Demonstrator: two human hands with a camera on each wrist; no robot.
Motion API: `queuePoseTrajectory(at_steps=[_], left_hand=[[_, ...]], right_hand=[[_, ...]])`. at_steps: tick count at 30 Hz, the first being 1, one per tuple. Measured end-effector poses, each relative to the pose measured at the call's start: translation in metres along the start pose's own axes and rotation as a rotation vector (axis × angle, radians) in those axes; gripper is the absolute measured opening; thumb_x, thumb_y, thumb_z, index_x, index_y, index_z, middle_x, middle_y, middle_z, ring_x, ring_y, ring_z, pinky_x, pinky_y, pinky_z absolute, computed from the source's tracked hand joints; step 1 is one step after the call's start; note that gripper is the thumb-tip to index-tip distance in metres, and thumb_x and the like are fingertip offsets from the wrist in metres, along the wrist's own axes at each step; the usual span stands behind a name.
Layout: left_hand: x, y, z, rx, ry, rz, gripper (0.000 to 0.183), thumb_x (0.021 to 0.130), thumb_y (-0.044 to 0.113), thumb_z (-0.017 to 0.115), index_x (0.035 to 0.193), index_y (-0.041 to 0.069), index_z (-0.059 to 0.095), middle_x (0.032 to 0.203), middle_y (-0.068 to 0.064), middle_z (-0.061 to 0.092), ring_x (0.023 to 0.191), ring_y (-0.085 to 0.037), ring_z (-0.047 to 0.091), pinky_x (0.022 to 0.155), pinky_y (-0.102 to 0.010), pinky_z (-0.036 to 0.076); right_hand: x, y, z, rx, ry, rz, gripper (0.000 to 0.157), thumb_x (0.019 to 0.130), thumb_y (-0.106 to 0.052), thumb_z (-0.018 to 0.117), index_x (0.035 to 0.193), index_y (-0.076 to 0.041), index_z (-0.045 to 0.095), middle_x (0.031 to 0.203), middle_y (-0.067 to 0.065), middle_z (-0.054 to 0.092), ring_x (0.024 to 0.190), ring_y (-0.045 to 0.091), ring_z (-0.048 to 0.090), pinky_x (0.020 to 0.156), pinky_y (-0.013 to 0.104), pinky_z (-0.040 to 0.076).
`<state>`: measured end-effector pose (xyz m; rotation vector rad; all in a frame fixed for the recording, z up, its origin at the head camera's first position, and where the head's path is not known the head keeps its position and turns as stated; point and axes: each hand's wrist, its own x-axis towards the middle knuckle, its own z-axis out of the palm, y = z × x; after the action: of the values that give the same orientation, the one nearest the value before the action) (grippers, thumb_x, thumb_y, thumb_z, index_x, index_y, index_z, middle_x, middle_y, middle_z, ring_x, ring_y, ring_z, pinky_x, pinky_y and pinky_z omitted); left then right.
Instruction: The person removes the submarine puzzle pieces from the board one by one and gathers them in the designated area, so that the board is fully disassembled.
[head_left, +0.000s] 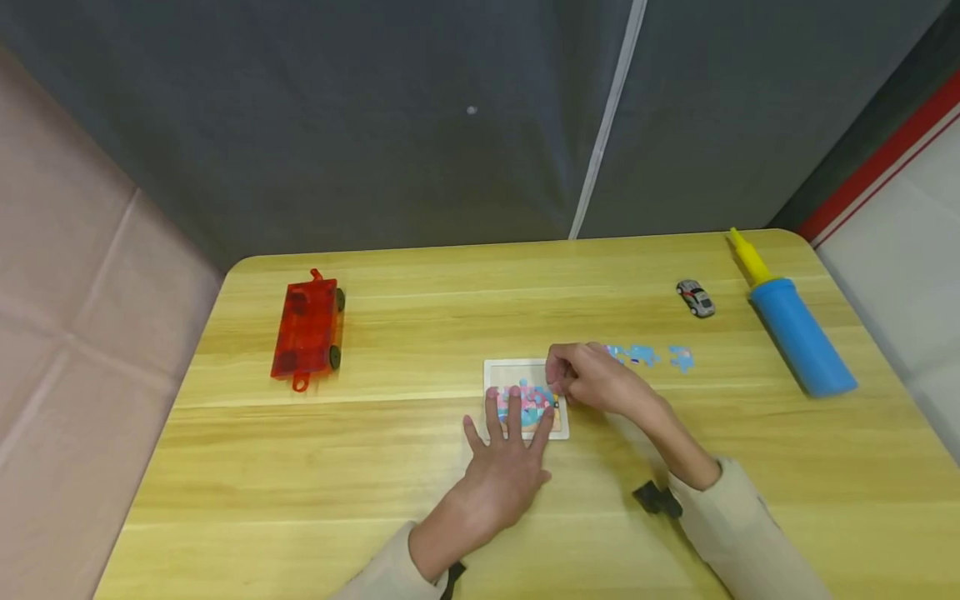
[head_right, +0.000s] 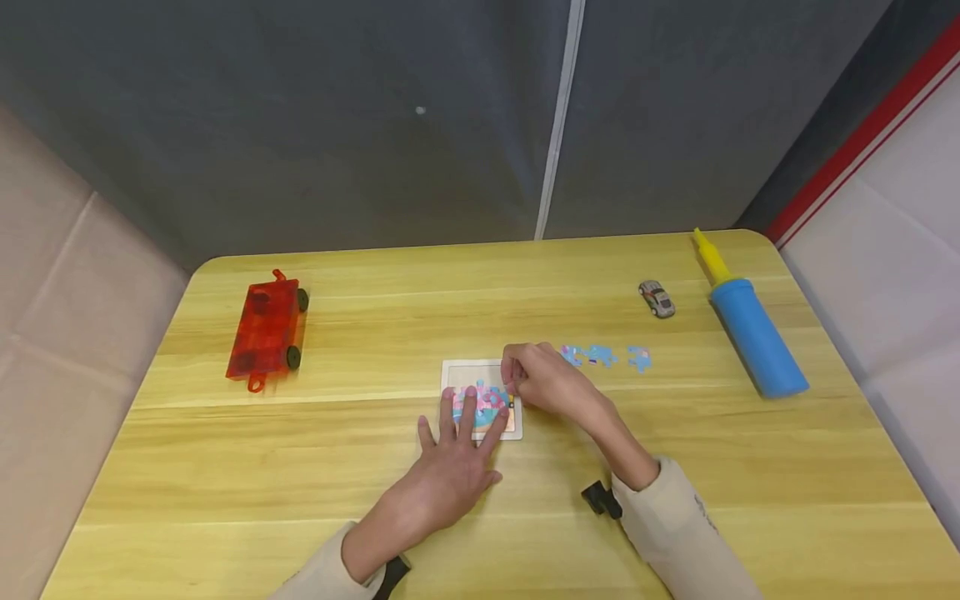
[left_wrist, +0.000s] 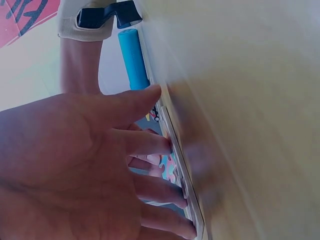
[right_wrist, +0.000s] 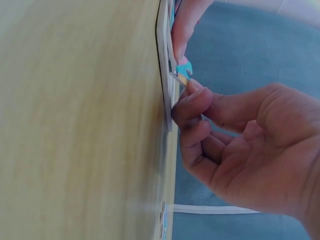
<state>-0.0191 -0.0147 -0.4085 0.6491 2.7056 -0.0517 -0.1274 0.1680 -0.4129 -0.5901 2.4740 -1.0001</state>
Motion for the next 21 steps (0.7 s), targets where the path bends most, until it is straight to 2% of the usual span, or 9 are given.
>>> queuePoseTrajectory(at_steps=[8,15,21], left_hand=[[0.0000,-0.0009,-0.0003,0.000,0.007,0.003,0.079,0.108,0.050,0.067,0.175,0.025,0.033,0.176,-0.032,0.025,0.160,-0.061,0.027,0.109,-0.076,0.048],[0.0004,0.0001,-0.0004,-0.005,0.001,0.000,0.078,0.108,0.048,0.067,0.174,0.025,0.033,0.176,-0.032,0.026,0.160,-0.062,0.027,0.109,-0.077,0.048],[0.0015,0.0007,-0.0010,-0.012,-0.017,-0.004,0.077,0.108,0.046,0.067,0.174,0.025,0.033,0.177,-0.032,0.025,0.160,-0.061,0.025,0.110,-0.077,0.047]], right_hand=[[0.0020,0.0005,-0.0035,0.030,-0.018,0.005,0.031,0.096,0.021,0.054,0.093,-0.001,0.076,0.073,0.006,0.070,0.060,0.013,0.060,0.059,0.024,0.048],[0.0020,-0.0003,-0.0020,0.012,0.020,-0.003,0.024,0.098,0.013,0.061,0.089,-0.003,0.077,0.068,0.004,0.068,0.058,0.010,0.056,0.059,0.025,0.046],[0.0006,0.0020,-0.0015,0.016,-0.001,-0.016,0.031,0.096,0.018,0.053,0.091,-0.003,0.076,0.069,0.005,0.068,0.058,0.012,0.059,0.058,0.024,0.047]])
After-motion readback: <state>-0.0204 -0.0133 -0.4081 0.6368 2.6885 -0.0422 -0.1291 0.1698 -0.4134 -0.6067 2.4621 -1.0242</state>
